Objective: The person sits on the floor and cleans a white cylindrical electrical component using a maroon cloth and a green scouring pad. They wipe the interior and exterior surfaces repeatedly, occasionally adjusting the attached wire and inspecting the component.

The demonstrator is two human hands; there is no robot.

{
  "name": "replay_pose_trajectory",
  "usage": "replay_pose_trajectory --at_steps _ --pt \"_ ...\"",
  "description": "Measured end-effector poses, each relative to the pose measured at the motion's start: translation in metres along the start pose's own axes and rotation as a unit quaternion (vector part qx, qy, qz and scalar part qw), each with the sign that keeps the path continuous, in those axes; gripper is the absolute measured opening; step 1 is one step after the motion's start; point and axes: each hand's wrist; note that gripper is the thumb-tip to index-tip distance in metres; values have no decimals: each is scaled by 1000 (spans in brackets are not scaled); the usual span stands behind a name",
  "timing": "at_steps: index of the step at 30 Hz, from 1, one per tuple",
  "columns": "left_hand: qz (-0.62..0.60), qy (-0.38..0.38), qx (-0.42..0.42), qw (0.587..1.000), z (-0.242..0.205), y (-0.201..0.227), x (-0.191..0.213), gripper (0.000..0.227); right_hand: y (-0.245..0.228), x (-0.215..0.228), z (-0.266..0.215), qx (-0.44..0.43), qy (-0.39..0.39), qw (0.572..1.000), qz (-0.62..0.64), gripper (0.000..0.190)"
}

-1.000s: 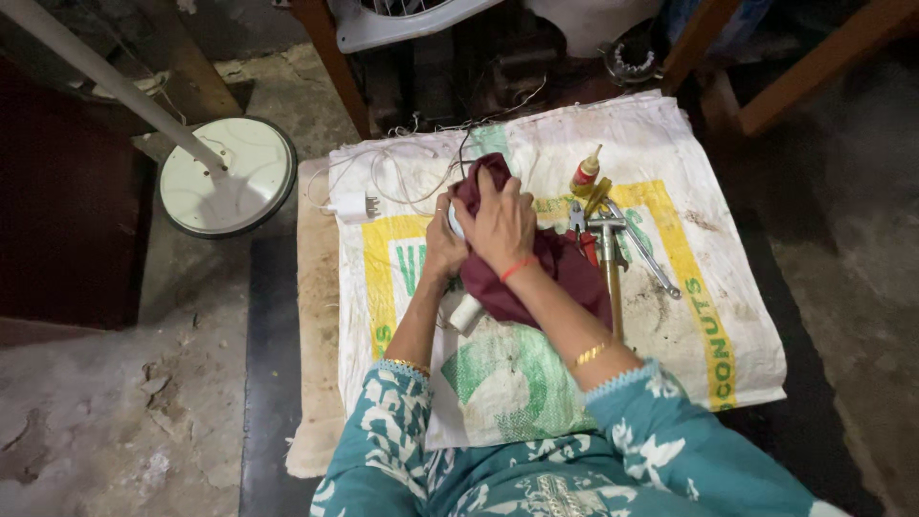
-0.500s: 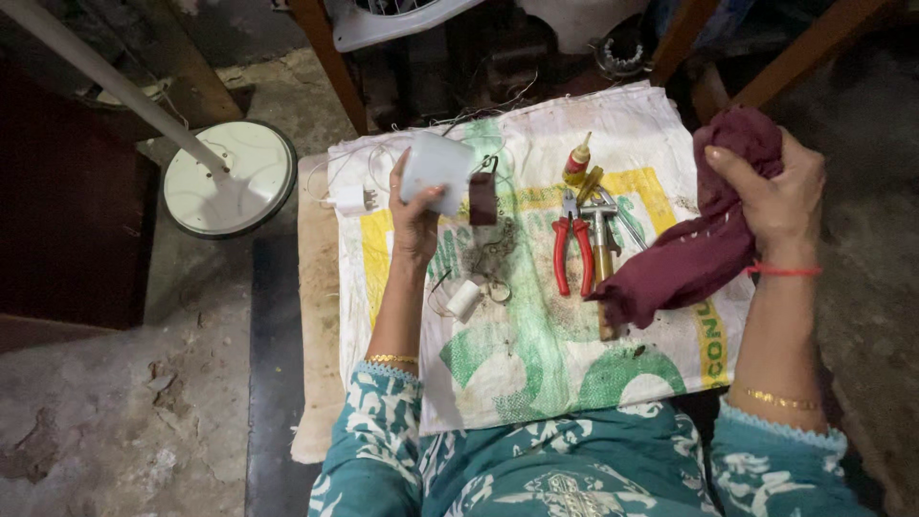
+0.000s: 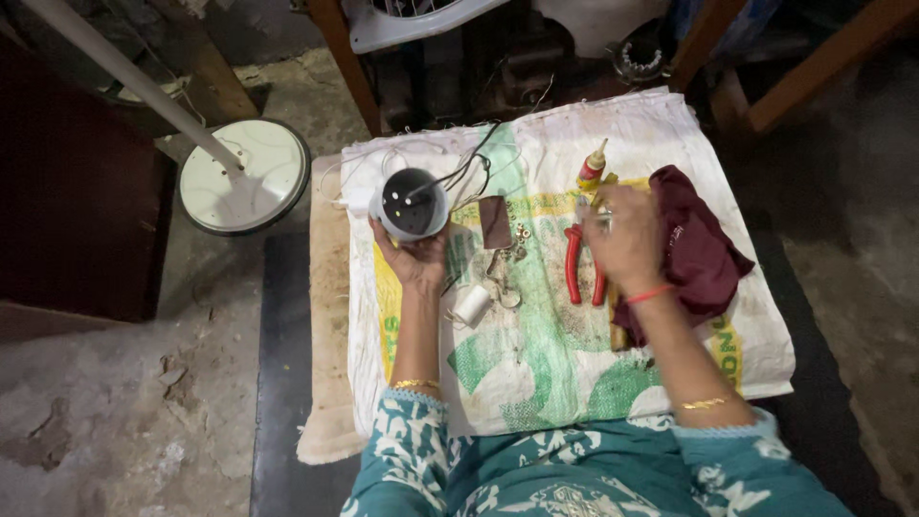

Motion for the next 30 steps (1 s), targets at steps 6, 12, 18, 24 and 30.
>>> replay_pose_trajectory --at_steps 6,12,18,24,30 --pt "-31 -136 88 986 10 0 40 78 -81 -95 -7 -21 -116 988 99 57" --pt "1 -22 121 992 27 -3 54 67 -77 -138 0 -64 -38 996 41 53" --pt "-2 -171 206 964 24 -4 43 69 -29 -112 -1 -188 -19 932 308 28" --pt "85 -137 196 967 5 2 17 66 -47 -36 -25 -185 59 887 418 18" --pt "100 -125 196 967 3 1 20 62 -93 -13 -23 189 -39 955 227 33"
Point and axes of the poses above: each hand's wrist, its own z-axis towards the middle knuckle, its own x-axis out of the back of the hand, y = z × x, and after that the axes turned 4 degrees about y, right-handed
